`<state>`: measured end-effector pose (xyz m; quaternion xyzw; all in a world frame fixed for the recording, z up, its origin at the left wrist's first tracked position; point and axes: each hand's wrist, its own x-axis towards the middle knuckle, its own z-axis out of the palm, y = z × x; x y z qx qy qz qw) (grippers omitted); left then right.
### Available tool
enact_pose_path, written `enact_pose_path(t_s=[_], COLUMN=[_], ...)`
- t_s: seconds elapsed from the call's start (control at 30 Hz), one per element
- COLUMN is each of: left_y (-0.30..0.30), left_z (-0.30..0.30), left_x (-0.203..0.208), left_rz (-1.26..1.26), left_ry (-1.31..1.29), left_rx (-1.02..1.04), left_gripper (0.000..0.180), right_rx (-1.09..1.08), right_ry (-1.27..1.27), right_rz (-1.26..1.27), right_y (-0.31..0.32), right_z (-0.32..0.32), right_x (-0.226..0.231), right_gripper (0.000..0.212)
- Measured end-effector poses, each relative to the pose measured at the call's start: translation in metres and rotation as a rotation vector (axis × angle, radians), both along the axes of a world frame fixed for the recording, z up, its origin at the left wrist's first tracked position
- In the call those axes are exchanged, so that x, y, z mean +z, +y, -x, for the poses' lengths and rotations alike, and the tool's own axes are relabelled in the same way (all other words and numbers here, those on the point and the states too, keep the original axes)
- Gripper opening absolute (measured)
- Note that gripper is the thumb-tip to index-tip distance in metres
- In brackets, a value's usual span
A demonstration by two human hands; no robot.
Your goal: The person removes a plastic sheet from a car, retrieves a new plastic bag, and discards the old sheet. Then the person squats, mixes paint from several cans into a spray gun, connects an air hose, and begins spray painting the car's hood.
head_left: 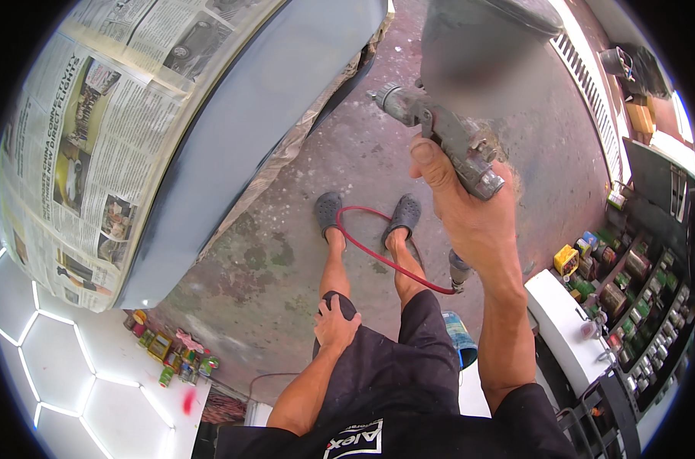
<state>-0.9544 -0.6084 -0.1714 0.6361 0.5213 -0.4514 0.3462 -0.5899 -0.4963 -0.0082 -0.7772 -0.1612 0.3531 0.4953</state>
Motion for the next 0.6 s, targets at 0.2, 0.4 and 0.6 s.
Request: enact_pose_path(t_s=[0.2, 0.4, 0.6], left_y=[-0.001, 0.0, 0.0], left_z=[0.001, -0.001, -0.003], left_x=[-0.001, 0.0, 0.001], left_rz=[0.008, 0.012, 0.017], left_ry=[0.007, 0.013, 0.026], left_rx=[0.011, 0.001, 0.023], left_gripper=[0.09, 0.089, 0.091], right_rx=[0.026, -0.04, -0.054], right_ry=[-0.086, -0.118, -0.103], right_rz=[-0.054, -0.052, 0.047], right_y=[0.012, 0.017, 0.013], right_z=[-0.014, -0.03, -0.013], right_x=[-0.005, -0.008, -0.002], right_gripper=[0.039, 0.041, 0.039])
